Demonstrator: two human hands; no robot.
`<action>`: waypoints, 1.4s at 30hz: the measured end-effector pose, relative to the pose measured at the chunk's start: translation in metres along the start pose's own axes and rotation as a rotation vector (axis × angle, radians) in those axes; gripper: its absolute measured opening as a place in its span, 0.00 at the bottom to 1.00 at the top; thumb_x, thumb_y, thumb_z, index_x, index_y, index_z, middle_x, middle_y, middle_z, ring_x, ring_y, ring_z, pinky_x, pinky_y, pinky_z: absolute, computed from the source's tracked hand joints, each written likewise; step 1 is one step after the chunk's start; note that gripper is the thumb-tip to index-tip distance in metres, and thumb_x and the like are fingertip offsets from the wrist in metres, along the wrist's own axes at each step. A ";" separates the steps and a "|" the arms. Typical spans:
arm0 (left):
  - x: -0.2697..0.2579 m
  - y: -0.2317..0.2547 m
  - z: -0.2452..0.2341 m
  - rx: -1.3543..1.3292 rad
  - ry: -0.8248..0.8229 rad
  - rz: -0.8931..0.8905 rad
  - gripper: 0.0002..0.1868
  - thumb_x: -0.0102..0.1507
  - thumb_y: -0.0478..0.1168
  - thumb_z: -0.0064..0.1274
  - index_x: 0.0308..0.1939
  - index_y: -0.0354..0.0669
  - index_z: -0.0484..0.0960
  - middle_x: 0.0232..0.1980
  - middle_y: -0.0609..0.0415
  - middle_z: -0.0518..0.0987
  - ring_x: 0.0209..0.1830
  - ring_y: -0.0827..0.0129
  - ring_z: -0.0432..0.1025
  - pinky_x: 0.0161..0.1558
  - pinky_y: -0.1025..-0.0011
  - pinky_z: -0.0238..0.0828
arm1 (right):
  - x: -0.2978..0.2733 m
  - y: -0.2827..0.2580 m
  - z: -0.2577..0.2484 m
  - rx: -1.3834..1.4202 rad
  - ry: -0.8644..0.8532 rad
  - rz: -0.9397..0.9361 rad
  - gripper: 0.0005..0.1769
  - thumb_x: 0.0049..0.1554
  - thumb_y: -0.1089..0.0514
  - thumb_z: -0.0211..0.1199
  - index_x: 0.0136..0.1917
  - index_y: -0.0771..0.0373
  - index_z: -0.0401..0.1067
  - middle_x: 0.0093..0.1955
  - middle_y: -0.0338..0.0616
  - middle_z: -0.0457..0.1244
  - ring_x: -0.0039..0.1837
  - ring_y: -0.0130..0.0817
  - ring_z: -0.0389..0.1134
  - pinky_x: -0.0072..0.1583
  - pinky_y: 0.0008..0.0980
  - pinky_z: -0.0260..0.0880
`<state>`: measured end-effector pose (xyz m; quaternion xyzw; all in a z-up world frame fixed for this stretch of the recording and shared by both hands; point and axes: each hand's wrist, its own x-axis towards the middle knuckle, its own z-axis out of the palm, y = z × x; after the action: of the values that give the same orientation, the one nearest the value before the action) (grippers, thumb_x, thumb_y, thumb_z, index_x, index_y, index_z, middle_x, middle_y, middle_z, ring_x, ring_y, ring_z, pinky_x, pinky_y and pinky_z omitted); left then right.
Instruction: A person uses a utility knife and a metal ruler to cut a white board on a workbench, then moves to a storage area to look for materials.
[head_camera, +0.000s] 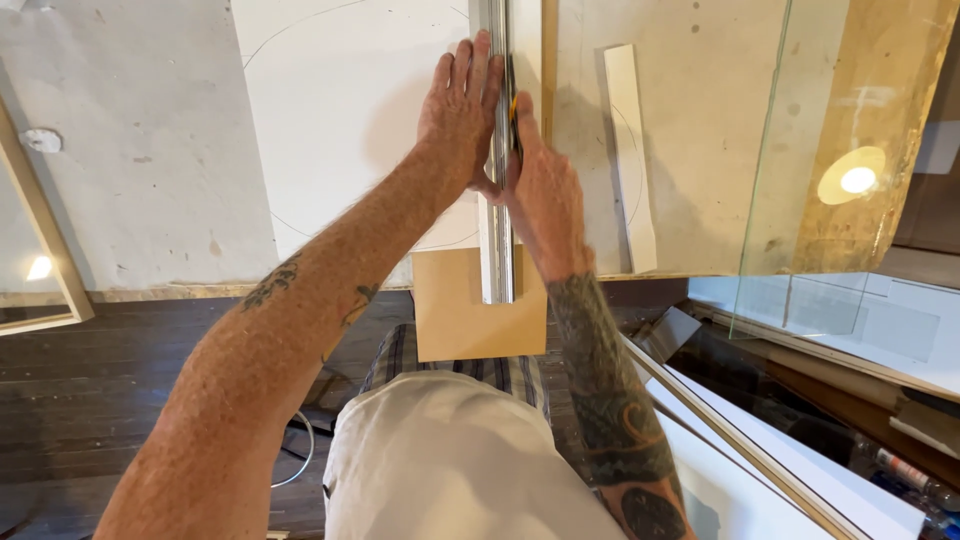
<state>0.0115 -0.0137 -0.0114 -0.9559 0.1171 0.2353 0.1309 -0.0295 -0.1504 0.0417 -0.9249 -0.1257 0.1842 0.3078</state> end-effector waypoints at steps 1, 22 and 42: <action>-0.002 -0.003 -0.003 0.002 0.000 0.003 0.92 0.31 0.90 0.57 0.82 0.38 0.35 0.84 0.33 0.32 0.83 0.42 0.35 0.78 0.51 0.30 | -0.009 0.000 0.002 0.002 0.002 0.003 0.35 0.70 0.59 0.52 0.84 0.59 0.40 0.38 0.43 0.70 0.31 0.29 0.68 0.37 0.34 0.78; -0.007 -0.007 -0.012 0.000 -0.005 0.034 0.95 0.31 0.94 0.51 0.81 0.32 0.31 0.82 0.30 0.28 0.84 0.40 0.32 0.79 0.50 0.29 | -0.207 -0.011 -0.055 0.084 -0.329 0.464 0.36 0.65 0.58 0.49 0.85 0.50 0.45 0.39 0.42 0.70 0.30 0.29 0.68 0.37 0.32 0.81; -0.017 -0.004 -0.023 -0.013 -0.103 0.029 0.91 0.37 0.95 0.47 0.81 0.37 0.26 0.83 0.35 0.23 0.85 0.47 0.27 0.80 0.53 0.25 | -0.085 0.037 0.019 0.594 0.411 0.414 0.17 0.57 0.58 0.68 0.58 0.60 0.69 0.47 0.41 0.70 0.47 0.33 0.74 0.53 0.41 0.79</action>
<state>0.0075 -0.0143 0.0172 -0.9416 0.1227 0.2866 0.1272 -0.1096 -0.1980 0.0271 -0.8191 0.1857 0.0819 0.5366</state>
